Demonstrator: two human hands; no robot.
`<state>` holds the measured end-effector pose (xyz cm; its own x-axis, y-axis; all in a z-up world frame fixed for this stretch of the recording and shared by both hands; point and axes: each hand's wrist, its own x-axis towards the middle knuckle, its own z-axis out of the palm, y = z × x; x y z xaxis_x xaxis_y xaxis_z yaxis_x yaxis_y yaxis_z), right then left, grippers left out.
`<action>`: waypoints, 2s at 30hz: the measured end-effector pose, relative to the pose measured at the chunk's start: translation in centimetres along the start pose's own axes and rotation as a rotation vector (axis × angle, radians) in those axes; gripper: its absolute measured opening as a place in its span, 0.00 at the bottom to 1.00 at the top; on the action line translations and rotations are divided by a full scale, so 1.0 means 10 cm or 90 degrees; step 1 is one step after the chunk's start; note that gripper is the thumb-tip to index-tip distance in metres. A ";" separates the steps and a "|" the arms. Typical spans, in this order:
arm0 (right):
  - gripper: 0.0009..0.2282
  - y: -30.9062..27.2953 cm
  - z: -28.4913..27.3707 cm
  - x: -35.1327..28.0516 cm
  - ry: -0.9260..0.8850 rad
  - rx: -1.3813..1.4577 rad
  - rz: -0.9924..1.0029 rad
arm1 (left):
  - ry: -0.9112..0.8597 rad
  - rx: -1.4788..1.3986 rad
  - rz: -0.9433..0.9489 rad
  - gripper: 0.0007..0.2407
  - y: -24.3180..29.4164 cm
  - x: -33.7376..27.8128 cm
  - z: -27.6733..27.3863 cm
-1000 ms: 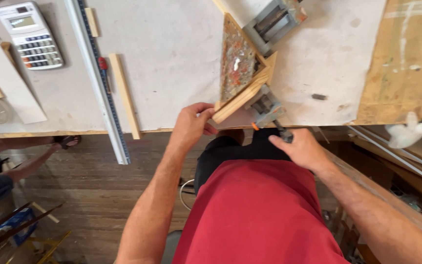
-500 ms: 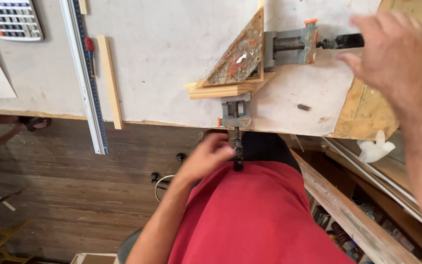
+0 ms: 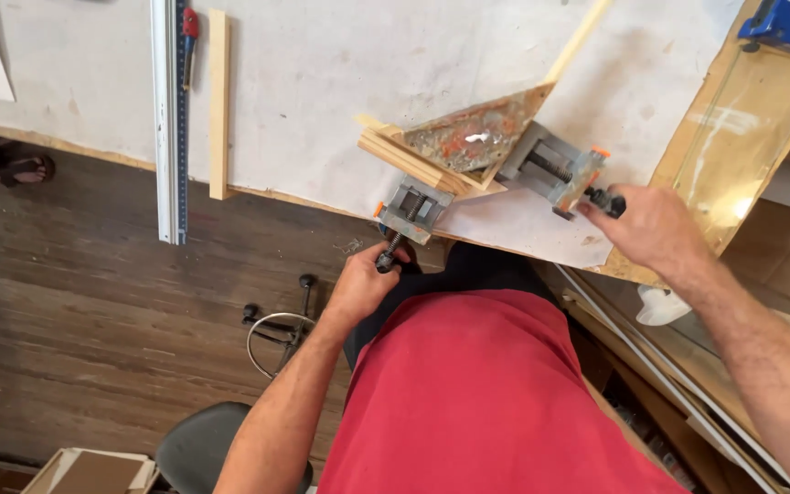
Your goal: Assembling a small wooden frame using glue, a corner clamp, and a hammer to secure the joints.
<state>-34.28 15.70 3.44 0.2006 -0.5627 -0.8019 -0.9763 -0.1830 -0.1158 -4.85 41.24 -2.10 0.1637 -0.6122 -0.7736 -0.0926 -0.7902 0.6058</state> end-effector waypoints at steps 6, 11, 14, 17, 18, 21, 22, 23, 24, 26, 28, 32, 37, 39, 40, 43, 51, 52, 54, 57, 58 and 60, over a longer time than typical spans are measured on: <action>0.24 -0.09 -0.01 -0.11 -0.022 0.058 0.020 | 0.077 0.155 -0.060 0.12 0.05 -0.11 0.06; 0.31 -0.11 -0.11 0.05 -0.019 0.038 0.023 | 0.125 0.139 -0.045 0.12 0.13 -0.07 0.08; 0.20 -0.11 -0.20 0.27 0.102 0.106 -0.084 | 0.167 0.074 -0.049 0.11 0.25 -0.04 0.07; 0.12 -0.13 -0.28 0.38 0.163 0.116 -0.173 | 0.179 0.029 -0.085 0.08 0.45 -0.07 0.01; 0.17 -0.16 -0.30 0.31 0.281 0.082 -0.250 | 0.171 0.000 -0.098 0.05 0.54 -0.08 -0.02; 0.17 -0.07 -0.07 0.15 0.467 0.031 -0.349 | 0.163 -0.039 -0.092 0.04 0.53 -0.08 -0.02; 0.12 -0.02 0.05 0.12 0.537 0.018 -0.370 | 0.162 -0.046 -0.072 0.06 0.49 -0.05 -0.03; 0.12 0.03 0.24 0.14 0.541 0.020 -0.373 | 0.166 -0.046 -0.068 0.06 0.33 0.04 0.01; 0.15 0.10 0.44 0.14 0.519 0.011 -0.412 | 0.167 -0.053 -0.065 0.07 0.16 0.13 0.07; 0.20 0.18 0.74 0.14 0.506 0.003 -0.449 | 0.168 -0.057 -0.053 0.08 0.02 0.21 0.12; 0.15 0.21 0.97 0.12 0.530 -0.041 -0.423 | 0.162 -0.063 -0.049 0.08 0.04 0.15 0.12; 0.11 0.21 1.07 0.18 0.552 0.012 -0.380 | 0.150 -0.064 -0.027 0.10 0.09 0.10 0.11; 0.10 0.24 1.14 0.22 0.573 0.049 -0.368 | 0.123 -0.092 0.027 0.12 0.09 0.05 0.10; 0.09 0.22 1.16 0.15 0.581 0.061 -0.361 | 0.120 -0.076 0.038 0.12 0.08 0.00 0.10; 0.09 0.20 1.13 0.14 0.583 0.068 -0.358 | 0.118 -0.068 0.046 0.12 0.10 0.01 0.09; 0.08 0.21 1.16 0.15 0.590 0.066 -0.341 | 0.109 -0.064 0.035 0.13 0.14 0.01 0.08; 0.11 0.51 0.84 0.14 0.622 0.013 -0.326 | 0.159 0.042 0.108 0.17 0.13 -0.09 0.13; 0.15 0.50 0.72 0.07 0.674 0.016 -0.277 | 0.150 0.120 0.121 0.18 0.15 -0.11 0.12; 0.07 0.21 0.56 -0.22 0.538 0.136 -0.267 | 0.095 0.199 0.130 0.14 0.31 -0.14 0.22; 0.09 -0.25 0.45 -0.61 0.213 0.294 -0.242 | -0.076 0.355 0.127 0.16 1.01 -0.43 0.21; 0.15 -0.41 0.43 -0.74 0.032 0.328 -0.229 | -0.188 0.426 0.118 0.22 1.34 -0.54 0.19; 0.19 -0.55 0.67 -0.71 -0.060 0.367 -0.223 | -0.174 0.414 0.144 0.16 1.28 -0.41 0.00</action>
<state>-30.91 26.08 5.80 0.5306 -0.4714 -0.7045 -0.7477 0.1312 -0.6509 -6.74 33.65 8.83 -0.1714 -0.6796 -0.7133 -0.6719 -0.4489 0.5891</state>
